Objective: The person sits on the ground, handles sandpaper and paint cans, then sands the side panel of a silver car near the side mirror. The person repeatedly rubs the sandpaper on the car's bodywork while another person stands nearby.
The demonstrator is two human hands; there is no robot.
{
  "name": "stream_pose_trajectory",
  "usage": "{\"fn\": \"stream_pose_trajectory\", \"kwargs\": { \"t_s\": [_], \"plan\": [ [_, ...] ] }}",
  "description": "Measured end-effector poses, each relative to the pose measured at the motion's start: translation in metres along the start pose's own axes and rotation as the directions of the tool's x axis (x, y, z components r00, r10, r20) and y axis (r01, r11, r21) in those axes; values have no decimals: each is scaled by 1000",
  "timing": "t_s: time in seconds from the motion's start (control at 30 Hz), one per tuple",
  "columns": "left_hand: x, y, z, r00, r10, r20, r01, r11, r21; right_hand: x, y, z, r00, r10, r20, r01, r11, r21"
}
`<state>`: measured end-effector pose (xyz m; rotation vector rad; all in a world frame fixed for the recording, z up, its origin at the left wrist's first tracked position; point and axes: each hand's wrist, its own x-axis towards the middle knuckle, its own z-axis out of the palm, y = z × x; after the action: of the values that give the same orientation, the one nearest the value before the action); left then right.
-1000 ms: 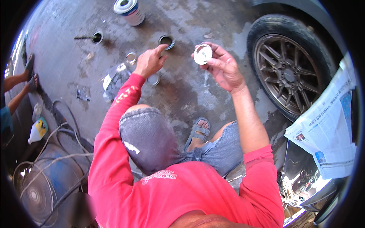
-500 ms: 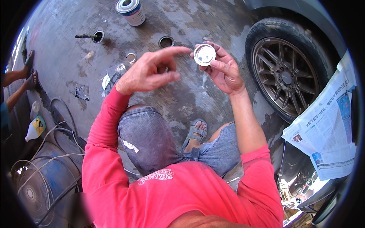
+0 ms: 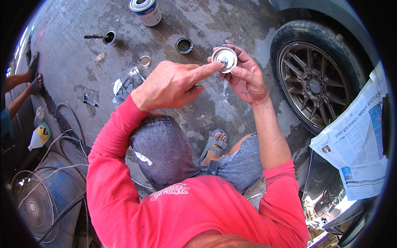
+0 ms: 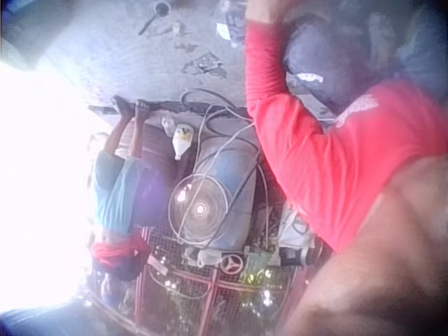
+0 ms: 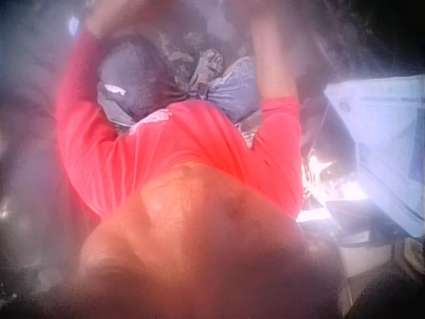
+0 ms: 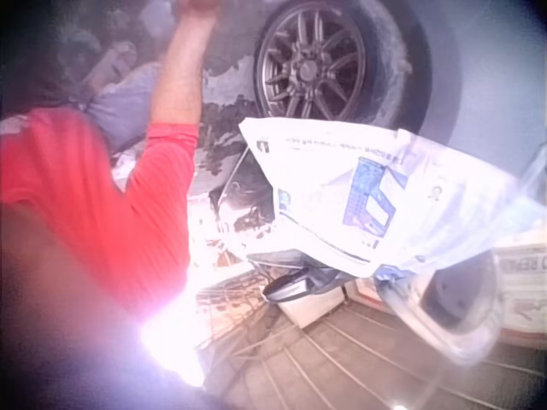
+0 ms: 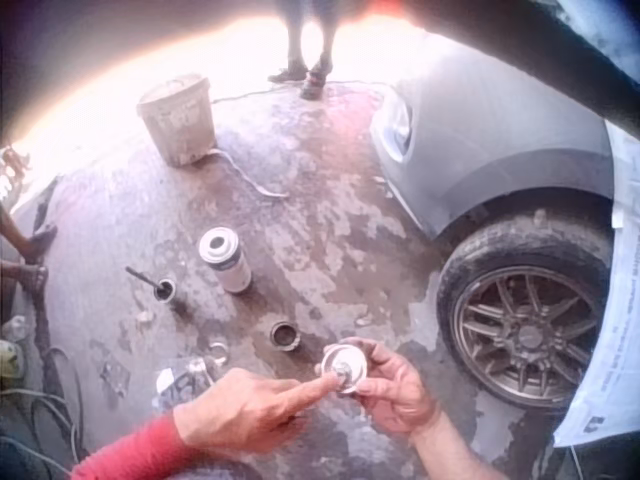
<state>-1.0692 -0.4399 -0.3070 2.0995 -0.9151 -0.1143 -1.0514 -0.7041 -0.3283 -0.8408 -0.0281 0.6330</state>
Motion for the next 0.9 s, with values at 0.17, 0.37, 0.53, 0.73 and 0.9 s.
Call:
{"fn": "stream_pose_trajectory", "kwargs": {
  "t_s": [0.17,0.37,0.53,0.73,0.9],
  "plan": [
    [-6,8,-12,997,-4,-76,-7,989,-148,-1,-2,-3,1000,20,-21,-20,999,-27],
    [-63,0,-23,839,-411,-356,167,818,-551,-2,-3,-8,998,48,40,-49,998,26],
    [-118,-2,-4,682,-630,-370,144,613,-777,3,2,-9,993,108,38,-111,991,69],
    [-116,-5,-16,869,-484,-102,298,677,-673,8,9,-11,986,122,110,-133,986,96],
    [-61,10,-41,967,-192,169,237,919,-315,6,9,-3,987,146,65,-149,988,44]
  ]
}}
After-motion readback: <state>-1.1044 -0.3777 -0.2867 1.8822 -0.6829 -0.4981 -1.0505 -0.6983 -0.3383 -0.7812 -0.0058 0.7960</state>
